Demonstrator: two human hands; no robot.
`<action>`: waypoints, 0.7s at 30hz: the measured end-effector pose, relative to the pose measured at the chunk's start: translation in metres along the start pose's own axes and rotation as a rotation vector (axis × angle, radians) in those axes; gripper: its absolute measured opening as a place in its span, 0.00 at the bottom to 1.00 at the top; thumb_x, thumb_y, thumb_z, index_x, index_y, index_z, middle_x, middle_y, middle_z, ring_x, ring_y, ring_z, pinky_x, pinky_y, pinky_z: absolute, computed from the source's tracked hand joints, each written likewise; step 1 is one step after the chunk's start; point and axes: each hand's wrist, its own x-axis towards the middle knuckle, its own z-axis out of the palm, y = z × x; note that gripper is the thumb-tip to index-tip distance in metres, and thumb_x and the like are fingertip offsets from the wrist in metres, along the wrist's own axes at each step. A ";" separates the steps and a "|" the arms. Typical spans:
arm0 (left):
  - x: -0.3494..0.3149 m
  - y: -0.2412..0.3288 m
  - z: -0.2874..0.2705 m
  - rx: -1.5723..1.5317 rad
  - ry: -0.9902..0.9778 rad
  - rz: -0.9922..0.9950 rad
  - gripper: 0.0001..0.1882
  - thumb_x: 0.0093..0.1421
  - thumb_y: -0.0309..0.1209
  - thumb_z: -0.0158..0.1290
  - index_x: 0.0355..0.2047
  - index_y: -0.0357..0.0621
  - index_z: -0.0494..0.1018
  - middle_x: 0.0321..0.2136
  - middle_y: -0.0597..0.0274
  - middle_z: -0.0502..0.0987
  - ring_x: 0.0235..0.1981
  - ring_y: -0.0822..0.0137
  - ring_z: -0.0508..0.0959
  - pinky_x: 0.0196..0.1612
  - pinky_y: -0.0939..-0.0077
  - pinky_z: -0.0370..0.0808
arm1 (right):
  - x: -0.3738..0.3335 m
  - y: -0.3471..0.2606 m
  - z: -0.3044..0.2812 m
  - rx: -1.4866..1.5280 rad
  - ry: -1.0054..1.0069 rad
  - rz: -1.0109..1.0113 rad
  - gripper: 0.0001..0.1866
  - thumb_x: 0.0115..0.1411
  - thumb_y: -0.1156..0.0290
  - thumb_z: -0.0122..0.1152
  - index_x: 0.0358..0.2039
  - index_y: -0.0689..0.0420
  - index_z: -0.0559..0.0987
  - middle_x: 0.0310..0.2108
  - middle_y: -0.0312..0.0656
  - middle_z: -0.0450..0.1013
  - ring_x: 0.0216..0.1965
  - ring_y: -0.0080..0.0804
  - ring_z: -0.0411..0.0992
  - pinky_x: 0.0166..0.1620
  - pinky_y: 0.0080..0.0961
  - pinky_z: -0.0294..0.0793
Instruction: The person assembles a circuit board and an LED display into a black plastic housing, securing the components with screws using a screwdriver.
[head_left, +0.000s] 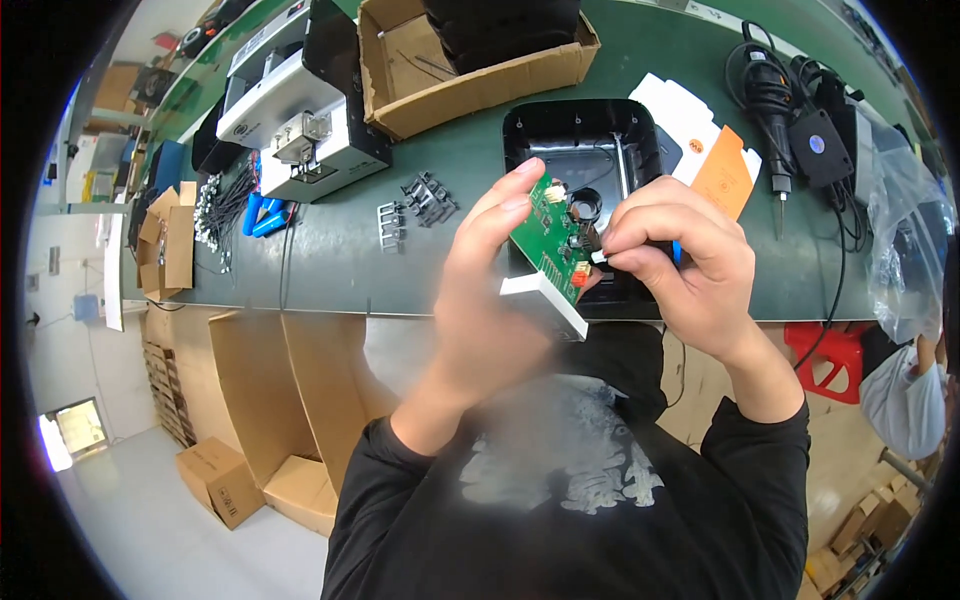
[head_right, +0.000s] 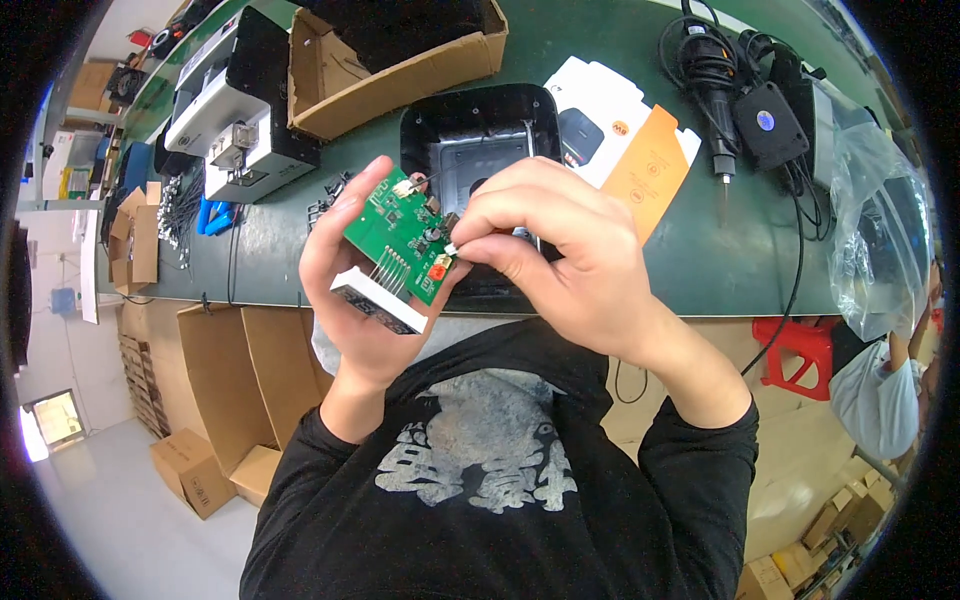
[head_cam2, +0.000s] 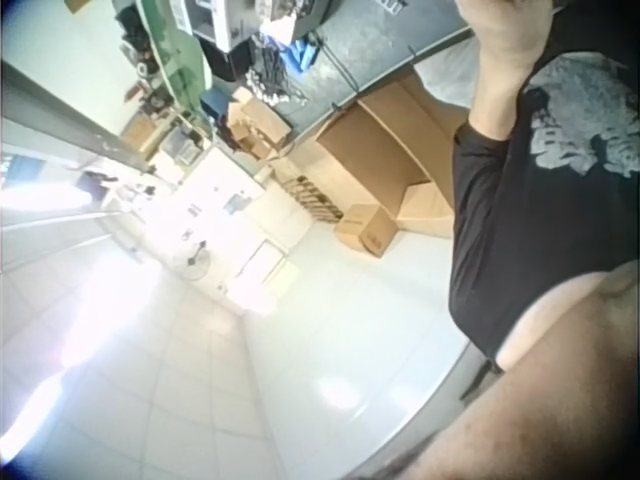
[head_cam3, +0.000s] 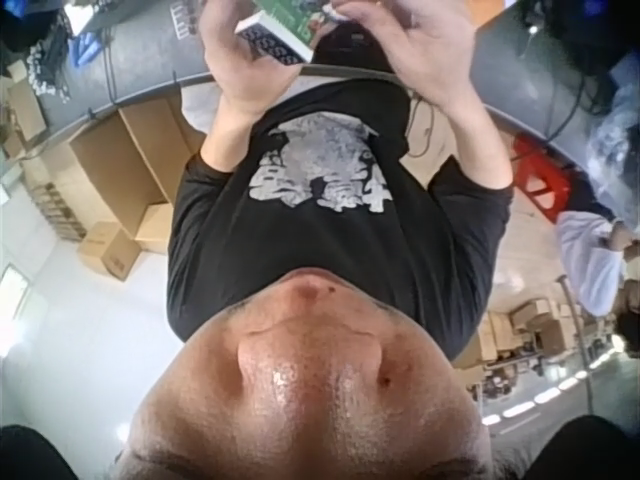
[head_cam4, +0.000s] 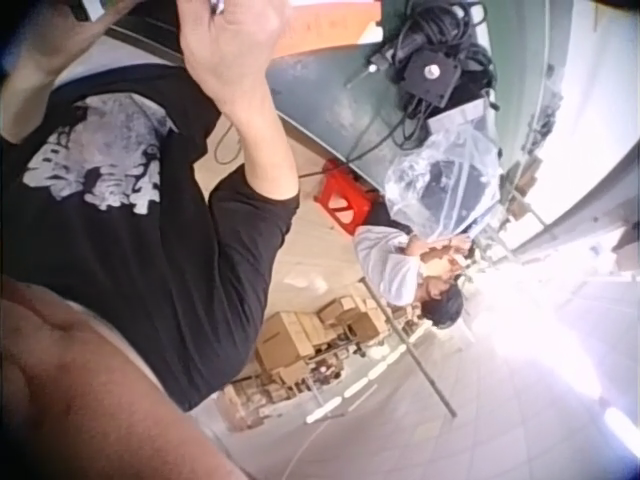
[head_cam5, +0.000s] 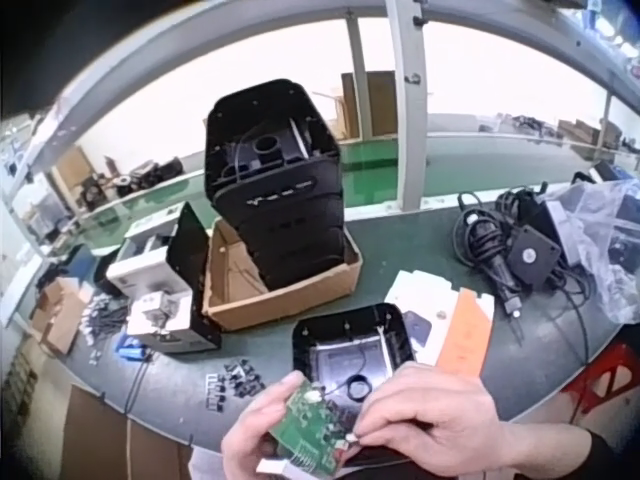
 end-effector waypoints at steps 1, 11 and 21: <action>0.000 -0.001 0.001 0.010 -0.002 0.028 0.43 0.43 0.23 0.66 0.55 0.44 0.52 0.55 0.37 0.60 0.51 0.52 0.71 0.51 0.63 0.72 | -0.001 -0.001 0.001 0.002 0.006 0.004 0.06 0.47 0.82 0.62 0.28 0.63 0.77 0.27 0.41 0.74 0.30 0.33 0.73 0.34 0.24 0.71; -0.001 -0.001 0.012 -0.092 0.060 0.029 0.40 0.45 0.22 0.64 0.55 0.46 0.52 0.56 0.37 0.59 0.48 0.45 0.72 0.48 0.58 0.75 | -0.009 -0.002 0.007 -0.010 0.040 0.041 0.07 0.47 0.79 0.64 0.28 0.59 0.75 0.27 0.39 0.72 0.30 0.35 0.71 0.35 0.27 0.68; 0.003 0.014 0.005 -0.330 0.013 -0.179 0.31 0.52 0.27 0.54 0.56 0.42 0.56 0.54 0.37 0.61 0.49 0.43 0.71 0.47 0.55 0.75 | -0.010 0.003 0.004 -0.085 0.019 -0.013 0.09 0.46 0.79 0.64 0.29 0.59 0.74 0.27 0.39 0.72 0.29 0.37 0.70 0.32 0.28 0.66</action>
